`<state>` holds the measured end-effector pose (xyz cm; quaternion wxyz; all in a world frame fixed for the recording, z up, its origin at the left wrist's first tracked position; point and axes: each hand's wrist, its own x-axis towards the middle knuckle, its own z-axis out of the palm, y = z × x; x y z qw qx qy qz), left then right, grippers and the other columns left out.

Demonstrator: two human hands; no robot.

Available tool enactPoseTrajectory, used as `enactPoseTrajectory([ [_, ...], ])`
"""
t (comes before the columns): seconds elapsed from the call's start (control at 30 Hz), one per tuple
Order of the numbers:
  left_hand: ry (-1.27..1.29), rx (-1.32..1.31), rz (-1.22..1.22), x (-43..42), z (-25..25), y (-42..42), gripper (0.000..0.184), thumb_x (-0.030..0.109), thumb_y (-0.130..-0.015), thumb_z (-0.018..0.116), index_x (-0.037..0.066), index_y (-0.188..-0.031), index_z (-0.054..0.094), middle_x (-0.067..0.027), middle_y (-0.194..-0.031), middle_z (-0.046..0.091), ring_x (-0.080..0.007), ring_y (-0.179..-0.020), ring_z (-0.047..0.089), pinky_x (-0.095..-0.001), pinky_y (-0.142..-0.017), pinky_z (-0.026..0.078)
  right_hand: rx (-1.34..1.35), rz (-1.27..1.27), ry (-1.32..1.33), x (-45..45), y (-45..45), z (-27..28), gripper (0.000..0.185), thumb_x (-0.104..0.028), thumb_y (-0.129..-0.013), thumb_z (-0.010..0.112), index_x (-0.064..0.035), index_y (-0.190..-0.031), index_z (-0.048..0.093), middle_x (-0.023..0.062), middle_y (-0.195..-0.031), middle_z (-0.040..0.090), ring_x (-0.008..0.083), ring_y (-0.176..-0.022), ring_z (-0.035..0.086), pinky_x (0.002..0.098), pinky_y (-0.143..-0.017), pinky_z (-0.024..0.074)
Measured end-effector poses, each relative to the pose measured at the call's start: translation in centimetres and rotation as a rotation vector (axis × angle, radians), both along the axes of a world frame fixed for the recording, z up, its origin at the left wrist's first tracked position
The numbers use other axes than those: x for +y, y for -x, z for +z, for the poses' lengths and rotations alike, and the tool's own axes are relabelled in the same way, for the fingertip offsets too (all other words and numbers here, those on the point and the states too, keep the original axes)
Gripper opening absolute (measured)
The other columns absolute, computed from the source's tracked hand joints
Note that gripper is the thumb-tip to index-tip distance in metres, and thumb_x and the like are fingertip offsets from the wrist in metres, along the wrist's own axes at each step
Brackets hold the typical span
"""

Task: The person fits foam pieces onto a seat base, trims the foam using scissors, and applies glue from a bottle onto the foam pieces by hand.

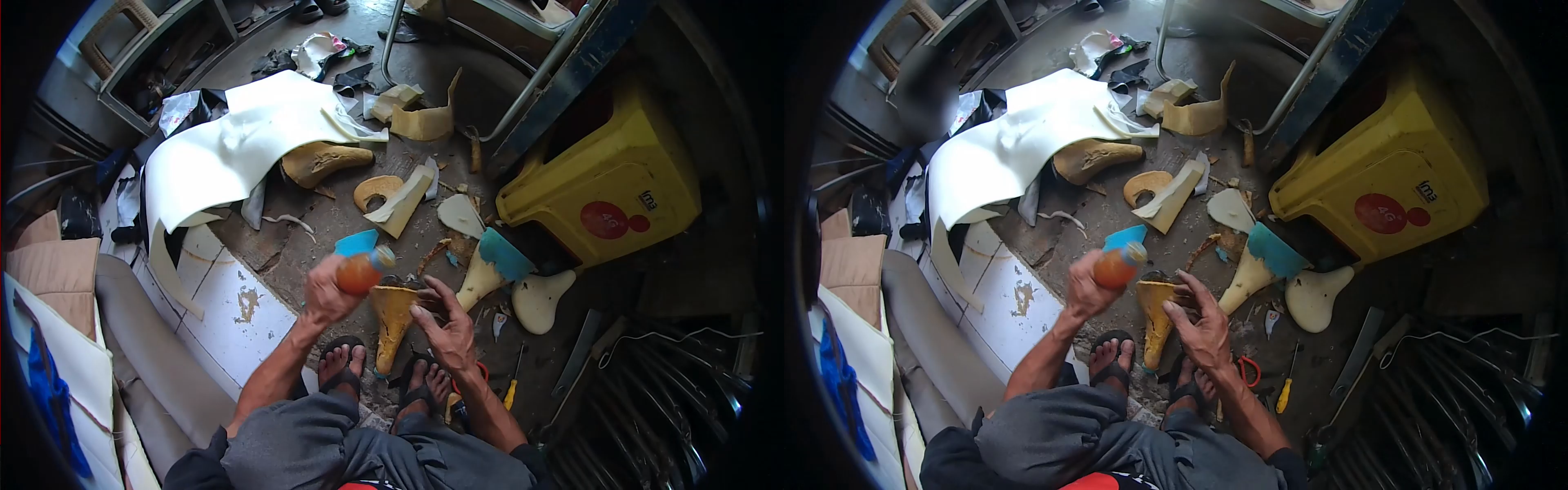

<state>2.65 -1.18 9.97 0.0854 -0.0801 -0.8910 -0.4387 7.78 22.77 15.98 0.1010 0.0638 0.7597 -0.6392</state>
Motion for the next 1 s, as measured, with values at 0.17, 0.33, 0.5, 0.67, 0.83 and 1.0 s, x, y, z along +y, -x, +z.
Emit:
enactPoseTrajectory([
  [0.17, 0.039, -0.119, -0.041, 2.4, -0.6, -2.7, 0.033, 0.022, -0.068, 0.085, 0.007, -0.093, 0.069, -0.0149, -0.08, 0.065, -0.0362, -0.074, 0.065, -0.0417, -0.065, 0.051, -0.064, -0.002, 0.157, -1.2, -0.1, -0.8, 0.067, -0.012, -0.096, 0.071, -0.0082, -0.154, 0.039, 0.0165, -0.132, 0.061, 0.0245, -0.12, 0.063, 0.0362, -0.104, 0.0511],
  [0.33, 0.051, -0.143, -0.058, 2.4, -0.5, -3.4, 0.034, 0.023, -0.067, 0.085, 0.006, -0.092, 0.068, -0.0136, -0.079, 0.063, -0.0357, -0.073, 0.064, -0.0421, -0.065, 0.051, -0.018, -0.003, 0.169, -1.7, -0.5, -1.8, 0.06, -0.012, -0.094, 0.072, -0.004, -0.148, 0.048, 0.0169, -0.13, 0.063, 0.0244, -0.119, 0.065, 0.0364, -0.1, 0.0542],
  [0.5, 0.098, -0.187, -0.037, 2.3, -0.5, -3.4, 0.032, 0.023, -0.068, 0.083, 0.006, -0.088, 0.066, -0.0132, -0.077, 0.062, -0.0354, -0.073, 0.064, -0.0424, -0.065, 0.05, -0.056, 0.03, 0.164, -1.8, -0.7, -1.6, 0.06, -0.009, -0.095, 0.069, -0.0034, -0.15, 0.045, 0.0162, -0.136, 0.061, 0.0242, -0.125, 0.061, 0.0389, -0.109, 0.0475],
  [0.67, 0.16, -0.225, -0.026, 2.5, -0.3, -3.7, 0.031, 0.025, -0.069, 0.081, 0.006, -0.087, 0.065, -0.0136, -0.079, 0.063, -0.0357, -0.075, 0.065, -0.0427, -0.066, 0.051, -0.09, 0.024, 0.176, -1.7, -1.1, -1.9, 0.059, -0.003, -0.094, 0.064, -0.0052, -0.15, 0.046, 0.0136, -0.132, 0.061, 0.0231, -0.121, 0.062, 0.036, -0.106, 0.0491],
  [0.83, 0.221, -0.355, 0.035, 2.5, -1.4, -3.8, 0.034, 0.028, -0.071, 0.082, 0.004, -0.09, 0.066, -0.0157, -0.086, 0.067, -0.0344, -0.081, 0.068, -0.0406, -0.071, 0.054, 0.081, 0.302, 0.047, -1.4, -1.9, -1.5, 0.055, -0.001, -0.093, 0.058, -0.0089, -0.146, 0.051, 0.0079, -0.115, 0.057, 0.0188, -0.103, 0.065, 0.032, -0.095, 0.055],
  [1.0, -0.13, -0.765, -0.039, 0.2, -2.8, -4.1, 0.052, 0.021, -0.067, 0.087, 0.005, -0.113, 0.068, -0.0072, -0.099, 0.072, -0.0193, -0.091, 0.069, -0.0361, -0.083, 0.055, -0.334, -0.177, 0.491, 0.5, -1.7, -3.5, 0.054, 0.0, -0.09, 0.054, -0.0097, -0.143, 0.053, 0.004, -0.106, 0.054, 0.0127, -0.088, 0.063, 0.032, -0.069, 0.0617],
])
